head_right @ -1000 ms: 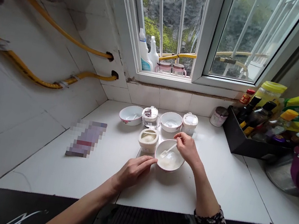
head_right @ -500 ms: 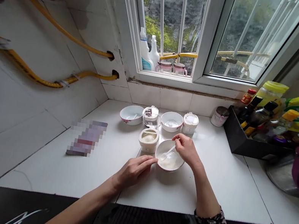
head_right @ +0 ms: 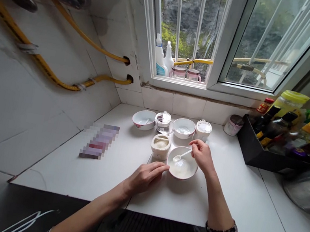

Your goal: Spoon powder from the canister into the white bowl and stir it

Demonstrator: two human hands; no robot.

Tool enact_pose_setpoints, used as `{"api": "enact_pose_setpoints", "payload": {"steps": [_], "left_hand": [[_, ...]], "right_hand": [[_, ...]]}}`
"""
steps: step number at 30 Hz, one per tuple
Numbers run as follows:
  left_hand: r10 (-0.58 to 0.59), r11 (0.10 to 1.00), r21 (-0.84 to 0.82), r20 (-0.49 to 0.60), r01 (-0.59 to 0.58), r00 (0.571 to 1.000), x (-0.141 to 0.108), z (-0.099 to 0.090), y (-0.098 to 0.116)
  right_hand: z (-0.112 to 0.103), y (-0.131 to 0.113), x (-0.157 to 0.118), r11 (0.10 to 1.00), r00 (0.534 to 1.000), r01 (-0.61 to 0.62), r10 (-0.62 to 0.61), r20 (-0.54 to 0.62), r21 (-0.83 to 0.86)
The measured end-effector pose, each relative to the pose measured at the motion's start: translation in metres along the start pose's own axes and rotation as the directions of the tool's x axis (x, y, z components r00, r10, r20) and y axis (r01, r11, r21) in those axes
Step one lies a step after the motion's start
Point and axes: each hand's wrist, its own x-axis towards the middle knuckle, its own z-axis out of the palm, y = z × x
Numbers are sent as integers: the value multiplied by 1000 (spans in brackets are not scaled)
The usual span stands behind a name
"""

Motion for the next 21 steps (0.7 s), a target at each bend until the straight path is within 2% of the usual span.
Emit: {"api": "enact_pose_setpoints", "payload": {"steps": [4,7,9,11,13,16,18,20,21], "left_hand": [[1,1000,-2,-6,-1,1000,0,0,0],[10,1000,-2,-6,-10,1000,0,0,0],[11,1000,-1,-3,-11,1000,0,1,0],[10,1000,1,-5,-10,1000,0,1,0],[7,1000,4,-10,-7,1000,0,2,-1],[7,1000,4,-21,-7,1000,0,2,0],[10,1000,6,-25,-10,1000,1,2,1],[11,1000,8,-28,-11,1000,3,1,1],[11,1000,7,-29,-11,1000,3,1,2]], "right_hand": [[2,4,5,997,999,-19,21,-39,71],[9,-3,6,994,992,16,-2,-125,111],[17,-11,4,992,976,107,-94,-194,60],[26,-19,1,972,948,228,-234,-216,-52],[34,-24,-3,899,889,382,-420,-180,-213],[41,-25,-7,651,722,623,-691,0,-435],[43,-23,-8,513,626,702,-775,83,-494],[43,-23,-9,496,602,712,-795,68,-497],[43,-23,-9,530,618,698,-785,33,-481]]}}
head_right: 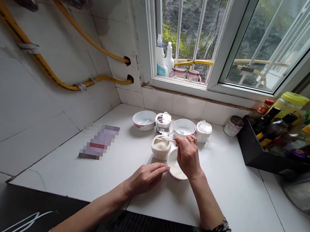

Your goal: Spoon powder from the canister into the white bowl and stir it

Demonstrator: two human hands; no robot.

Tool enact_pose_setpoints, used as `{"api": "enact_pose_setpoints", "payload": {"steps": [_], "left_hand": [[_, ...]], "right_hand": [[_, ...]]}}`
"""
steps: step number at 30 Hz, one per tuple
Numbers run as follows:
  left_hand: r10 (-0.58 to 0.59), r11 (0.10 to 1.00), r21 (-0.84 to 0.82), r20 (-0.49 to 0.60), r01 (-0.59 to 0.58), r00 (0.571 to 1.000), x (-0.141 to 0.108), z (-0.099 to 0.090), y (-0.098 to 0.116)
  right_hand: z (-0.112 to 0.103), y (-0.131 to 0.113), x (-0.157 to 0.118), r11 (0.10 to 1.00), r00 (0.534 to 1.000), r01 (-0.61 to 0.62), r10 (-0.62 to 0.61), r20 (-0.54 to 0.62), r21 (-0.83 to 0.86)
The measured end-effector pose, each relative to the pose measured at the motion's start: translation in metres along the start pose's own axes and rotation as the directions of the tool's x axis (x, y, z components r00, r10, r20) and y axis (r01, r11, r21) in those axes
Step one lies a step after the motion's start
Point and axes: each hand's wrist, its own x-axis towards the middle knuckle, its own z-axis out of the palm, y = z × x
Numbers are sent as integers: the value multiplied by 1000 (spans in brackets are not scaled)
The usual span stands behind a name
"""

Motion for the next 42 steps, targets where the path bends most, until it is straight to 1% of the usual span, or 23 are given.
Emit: {"api": "enact_pose_setpoints", "payload": {"steps": [2,3,5,6,7,8,9,10,12,14,16,18,19,20,22,25,27,29,32,35,38,40,42], "left_hand": [[0,1000,-5,0,0,1000,0,-1,0],[0,1000,-7,1,0,1000,0,-1,0],[2,1000,-2,0,-2,1000,0,-2,0],[6,1000,1,-2,-6,1000,0,-2,0],[9,1000,3,-4,-9,1000,0,-2,0],[11,1000,4,-2,-11,1000,-1,-2,-1],[12,1000,3,0,-12,1000,-1,-2,-1],[13,1000,1,5,-13,1000,-1,-2,-1],[9,1000,-2,13,-9,1000,-2,-2,-2],[2,1000,0,19,-2,1000,-3,-2,-2],[-2,1000,3,30,2,1000,-4,-2,-2],[-2,1000,7,35,1,999,-5,-2,-3],[-1,1000,9,35,0,999,-5,-2,-3],[-1,1000,9,33,1,999,-5,-2,-3],[0,1000,9,29,0,1000,-4,-2,-2],[1,1000,6,32,-1,999,-4,-2,-2],[0,1000,8,40,-1,999,-5,-2,-3],[-1,1000,11,44,1,999,-5,-2,-3],[3,1000,11,43,-3,999,-5,-2,-3],[7,1000,5,29,-7,1000,-3,-2,-2],[9,1000,5,19,-9,1000,-2,-3,-2],[10,1000,10,17,-10,1000,-2,-3,-2],[9,1000,14,19,-9,1000,-2,-2,-2]], "right_hand": [[-2,1,0,985,988,-153,155,-20,84],[-4,2,0,955,965,-256,260,-10,146],[-11,7,0,849,889,-448,455,41,280],[-16,10,-1,789,849,-516,523,75,335],[-21,14,-2,736,815,-563,569,105,376],[-27,18,-3,704,794,-592,592,136,393],[-32,23,-5,685,777,-620,603,179,383],[-37,27,-6,686,768,-638,600,224,351],[-44,32,-9,728,762,-640,564,318,244],[-44,33,-12,799,771,-587,505,388,128],[-40,31,-13,860,792,-508,445,419,48],[-33,27,-15,889,808,-458,407,426,19],[-31,25,-15,889,808,-457,403,431,26],[-29,24,-15,878,799,-477,412,438,45],[-27,24,-16,822,759,-562,467,454,94],[-30,29,-15,678,666,-714,584,464,171],[-31,33,-15,581,616,-778,629,475,239],[-32,37,-14,500,586,-809,648,486,309],[-33,40,-12,426,565,-825,655,503,372],[-35,41,-12,401,557,-829,658,507,390],[-37,42,-12,408,549,-835,668,502,369],[-36,40,-12,454,557,-831,669,492,322],[-34,36,-13,547,592,-800,651,476,246]]}}
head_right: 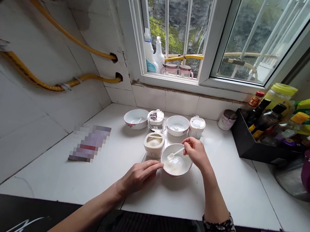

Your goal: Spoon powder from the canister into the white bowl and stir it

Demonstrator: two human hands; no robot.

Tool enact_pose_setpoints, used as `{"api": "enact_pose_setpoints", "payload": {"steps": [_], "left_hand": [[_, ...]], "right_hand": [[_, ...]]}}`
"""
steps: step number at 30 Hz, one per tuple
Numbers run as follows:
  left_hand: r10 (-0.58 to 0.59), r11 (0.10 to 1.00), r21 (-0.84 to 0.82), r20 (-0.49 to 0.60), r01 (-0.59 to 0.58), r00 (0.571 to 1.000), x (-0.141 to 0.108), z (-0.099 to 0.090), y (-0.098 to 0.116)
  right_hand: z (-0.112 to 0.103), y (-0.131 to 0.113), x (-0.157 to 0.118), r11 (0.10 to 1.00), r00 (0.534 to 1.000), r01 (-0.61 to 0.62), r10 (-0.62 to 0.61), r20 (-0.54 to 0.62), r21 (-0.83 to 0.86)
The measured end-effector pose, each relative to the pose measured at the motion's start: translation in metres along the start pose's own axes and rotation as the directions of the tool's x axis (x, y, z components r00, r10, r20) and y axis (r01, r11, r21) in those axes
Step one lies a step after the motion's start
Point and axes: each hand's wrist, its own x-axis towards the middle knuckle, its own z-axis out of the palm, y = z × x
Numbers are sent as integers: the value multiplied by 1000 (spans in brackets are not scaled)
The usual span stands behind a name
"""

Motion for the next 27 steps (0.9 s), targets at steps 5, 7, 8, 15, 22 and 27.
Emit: {"api": "enact_pose_setpoints", "payload": {"steps": [5,7,8,15,22,27], "left_hand": [[-8,1000,6,2,8,1000,-1,2,0],[-4,1000,3,-1,4,1000,-2,2,-1],[-4,1000,1,-1,4,1000,-2,2,-1],[-10,1000,-24,9,10,1000,-2,1,-1],[-1,1000,-26,-8,1,1000,-1,2,-1],[-4,999,-32,-7,3,1000,-2,2,-1]], "right_hand": [[13,-3,-6,973,989,138,-126,78,-184],[16,-2,-6,981,990,123,-110,92,-152],[16,-2,-6,987,992,103,-92,89,-125],[3,-2,-2,999,1000,25,-25,10,36],[-1,-3,1,992,999,-8,12,-32,125],[0,-3,1,992,999,-18,23,-34,125]]}}
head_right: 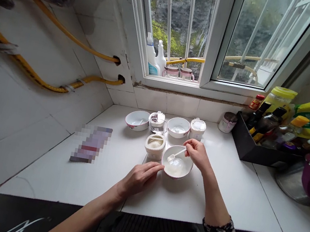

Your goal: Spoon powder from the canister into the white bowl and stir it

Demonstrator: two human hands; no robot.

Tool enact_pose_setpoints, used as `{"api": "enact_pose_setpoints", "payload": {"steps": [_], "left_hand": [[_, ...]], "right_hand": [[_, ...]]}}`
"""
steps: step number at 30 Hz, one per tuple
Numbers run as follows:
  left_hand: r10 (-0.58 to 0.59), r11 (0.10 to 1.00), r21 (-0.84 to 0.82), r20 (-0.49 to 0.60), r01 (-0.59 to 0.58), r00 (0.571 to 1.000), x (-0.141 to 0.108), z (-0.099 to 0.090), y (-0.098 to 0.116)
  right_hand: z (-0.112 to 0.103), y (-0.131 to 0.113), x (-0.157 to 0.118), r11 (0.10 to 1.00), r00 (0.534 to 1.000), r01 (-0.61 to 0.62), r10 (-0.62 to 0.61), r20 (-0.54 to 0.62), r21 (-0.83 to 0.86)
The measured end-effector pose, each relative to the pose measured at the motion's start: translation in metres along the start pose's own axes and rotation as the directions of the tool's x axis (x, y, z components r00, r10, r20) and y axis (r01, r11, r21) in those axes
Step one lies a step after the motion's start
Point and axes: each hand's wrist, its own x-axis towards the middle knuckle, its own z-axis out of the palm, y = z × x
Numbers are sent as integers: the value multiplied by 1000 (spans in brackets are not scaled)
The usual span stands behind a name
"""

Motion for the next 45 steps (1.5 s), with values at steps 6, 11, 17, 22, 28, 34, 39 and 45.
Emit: {"api": "enact_pose_setpoints", "payload": {"steps": [6,11,17,22,28,34,39,45], "left_hand": [[-19,1000,0,8,19,1000,-1,1,0],[-1,1000,-4,-6,1,1000,0,1,0],[-11,1000,3,10,11,1000,2,-1,1],[3,1000,18,-14,-3,1000,4,-2,2],[-19,1000,17,-10,19,1000,3,0,2],[-16,1000,-1,7,16,1000,2,-1,1],[-9,1000,0,3,9,1000,1,-1,1],[-18,1000,6,2,18,1000,0,0,0]], "right_hand": [[-1,2,1,1000,1000,3,-3,-12,24],[-2,5,4,999,999,-7,8,-34,34],[8,1,5,994,990,46,-33,-134,96],[35,-12,-1,911,890,365,-402,-214,-191],[50,-16,-5,641,740,609,-671,44,-468],[28,-12,-6,911,881,369,-406,-245,-183],[1,-6,-5,928,937,254,-307,-168,-274],[-6,1,-5,725,929,301,-370,18,-620]]}}
